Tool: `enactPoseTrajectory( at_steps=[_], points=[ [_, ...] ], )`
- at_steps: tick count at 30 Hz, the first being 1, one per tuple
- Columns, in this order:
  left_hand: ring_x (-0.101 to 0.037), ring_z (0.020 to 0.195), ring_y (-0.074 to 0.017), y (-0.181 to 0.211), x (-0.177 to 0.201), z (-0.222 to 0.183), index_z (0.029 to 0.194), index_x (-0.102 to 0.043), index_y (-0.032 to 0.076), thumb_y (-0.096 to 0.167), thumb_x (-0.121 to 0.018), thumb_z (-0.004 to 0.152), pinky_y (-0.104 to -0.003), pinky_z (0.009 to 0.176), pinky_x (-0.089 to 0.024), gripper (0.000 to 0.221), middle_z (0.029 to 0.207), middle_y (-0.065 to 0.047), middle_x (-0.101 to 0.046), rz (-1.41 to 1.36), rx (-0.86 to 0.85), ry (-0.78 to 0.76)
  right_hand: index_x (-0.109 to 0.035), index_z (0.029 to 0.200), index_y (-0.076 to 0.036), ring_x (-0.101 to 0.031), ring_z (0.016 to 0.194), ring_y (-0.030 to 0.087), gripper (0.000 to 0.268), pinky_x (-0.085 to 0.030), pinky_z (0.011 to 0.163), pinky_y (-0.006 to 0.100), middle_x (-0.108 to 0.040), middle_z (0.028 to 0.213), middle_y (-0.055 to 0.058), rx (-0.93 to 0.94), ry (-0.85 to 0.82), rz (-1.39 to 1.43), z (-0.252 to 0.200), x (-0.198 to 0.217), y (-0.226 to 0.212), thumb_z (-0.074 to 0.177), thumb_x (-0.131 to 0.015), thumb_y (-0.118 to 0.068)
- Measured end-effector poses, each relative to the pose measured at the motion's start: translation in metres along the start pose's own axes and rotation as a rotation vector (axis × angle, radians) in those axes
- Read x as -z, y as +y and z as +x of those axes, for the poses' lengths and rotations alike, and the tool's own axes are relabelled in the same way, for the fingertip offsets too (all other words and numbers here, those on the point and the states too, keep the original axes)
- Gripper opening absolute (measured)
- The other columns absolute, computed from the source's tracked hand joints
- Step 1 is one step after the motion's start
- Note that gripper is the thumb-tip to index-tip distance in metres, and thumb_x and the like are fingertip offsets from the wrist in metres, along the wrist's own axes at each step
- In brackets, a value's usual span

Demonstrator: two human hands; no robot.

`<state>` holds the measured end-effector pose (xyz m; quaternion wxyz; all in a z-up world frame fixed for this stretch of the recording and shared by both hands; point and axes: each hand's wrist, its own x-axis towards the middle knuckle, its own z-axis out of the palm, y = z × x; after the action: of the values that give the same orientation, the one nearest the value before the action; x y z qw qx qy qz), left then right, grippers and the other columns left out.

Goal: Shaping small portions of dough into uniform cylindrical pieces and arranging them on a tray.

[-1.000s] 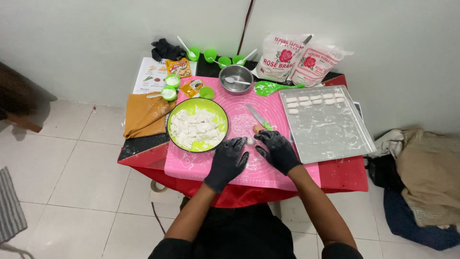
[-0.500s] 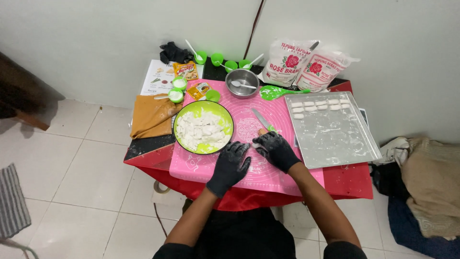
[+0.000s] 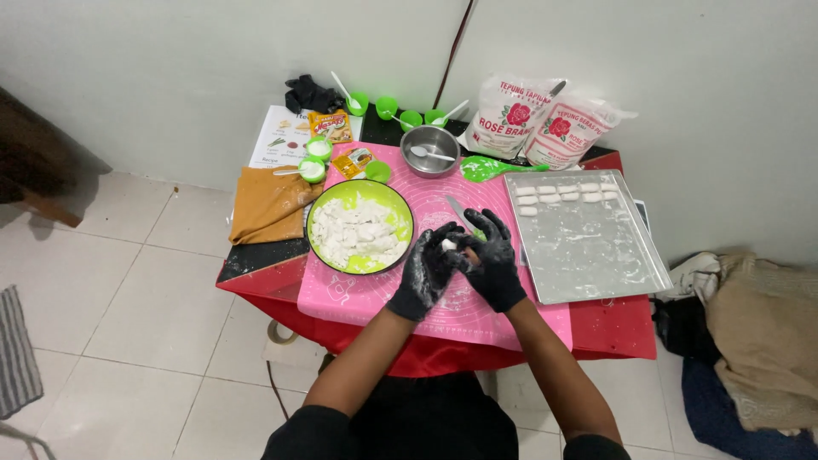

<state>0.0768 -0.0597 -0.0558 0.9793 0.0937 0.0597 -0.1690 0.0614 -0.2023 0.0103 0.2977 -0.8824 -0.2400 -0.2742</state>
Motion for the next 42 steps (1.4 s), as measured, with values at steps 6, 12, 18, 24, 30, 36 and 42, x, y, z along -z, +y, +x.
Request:
enactPoseTrajectory(
  at_steps=[6, 12, 18, 24, 30, 36, 42],
  points=[
    [-0.063, 0.078, -0.0221, -0.005, 0.003, 0.024, 0.112, -0.063, 0.006, 0.035, -0.057, 0.102, -0.025, 0.059, -0.052, 0.032, 0.099, -0.015, -0.064, -0.162, 0.157, 0.014, -0.077, 0.114, -0.026, -0.05, 0.141, 0.031, 0.023, -0.026, 0.122, 0.051, -0.066, 0.131, 0.012, 0.153, -0.053, 0.0, 0.008, 0.022, -0.03, 0.094, -0.069, -0.032],
    [-0.035, 0.038, -0.0091, -0.01, 0.02, 0.083, 0.06, -0.052, 0.022, 0.048, -0.059, 0.098, -0.019, 0.036, -0.027, 0.047, 0.05, 0.004, -0.038, 0.031, 0.161, 0.104, -0.072, 0.125, -0.017, -0.055, 0.134, 0.033, 0.03, -0.037, 0.116, 0.046, -0.062, 0.14, 0.014, -0.046, 0.139, 0.214, 0.007, 0.032, -0.026, 0.102, -0.059, -0.03],
    [-0.02, 0.029, -0.0104, -0.005, -0.049, 0.093, 0.053, -0.03, 0.019, 0.062, -0.048, 0.098, -0.023, 0.032, -0.017, 0.065, 0.04, 0.002, -0.019, 0.056, 0.11, -0.073, -0.073, 0.119, -0.012, -0.062, 0.126, 0.032, 0.025, -0.044, 0.111, 0.044, -0.067, 0.132, 0.015, -0.083, 0.25, 0.29, 0.023, 0.026, -0.014, 0.102, -0.059, -0.02],
    [-0.072, 0.057, -0.0227, -0.025, -0.018, 0.142, 0.082, -0.071, 0.008, 0.037, -0.064, 0.099, -0.026, 0.043, -0.052, 0.034, 0.072, -0.02, -0.073, 0.048, 0.185, -0.035, -0.065, 0.13, -0.003, -0.054, 0.136, 0.038, 0.043, -0.036, 0.118, 0.047, -0.059, 0.144, 0.021, 0.187, 0.248, 0.107, 0.066, 0.02, 0.011, 0.105, -0.046, -0.032],
    [-0.056, 0.079, -0.0257, -0.029, -0.051, 0.123, 0.099, -0.058, 0.006, 0.039, -0.061, 0.098, -0.031, 0.061, -0.04, 0.034, 0.093, -0.02, -0.057, -0.185, -0.114, -0.189, -0.029, 0.157, 0.002, -0.034, 0.15, 0.043, 0.074, -0.024, 0.126, 0.053, -0.033, 0.163, 0.024, 0.307, -0.325, -0.011, 0.088, -0.053, 0.035, 0.093, -0.047, -0.03],
    [-0.037, 0.105, -0.0294, -0.042, -0.078, 0.093, 0.119, -0.043, 0.003, 0.042, -0.058, 0.095, -0.037, 0.083, -0.025, 0.049, 0.118, -0.021, -0.039, -0.474, -0.455, -0.346, -0.031, 0.161, -0.005, -0.025, 0.154, 0.039, 0.07, -0.016, 0.124, 0.052, -0.027, 0.167, 0.022, -0.493, 0.228, -0.817, 0.088, -0.128, 0.003, 0.105, -0.03, -0.048],
    [-0.019, 0.13, -0.0332, -0.044, -0.117, 0.071, 0.139, -0.027, 0.0, 0.045, -0.055, 0.093, -0.043, 0.104, -0.009, 0.07, 0.144, -0.021, -0.02, -0.761, -0.775, -0.458, -0.024, 0.162, -0.005, -0.015, 0.158, 0.043, 0.085, -0.011, 0.127, 0.059, -0.023, 0.168, 0.022, 0.271, -0.287, -0.128, 0.116, -0.032, 0.016, 0.088, -0.053, -0.035]
  ],
)
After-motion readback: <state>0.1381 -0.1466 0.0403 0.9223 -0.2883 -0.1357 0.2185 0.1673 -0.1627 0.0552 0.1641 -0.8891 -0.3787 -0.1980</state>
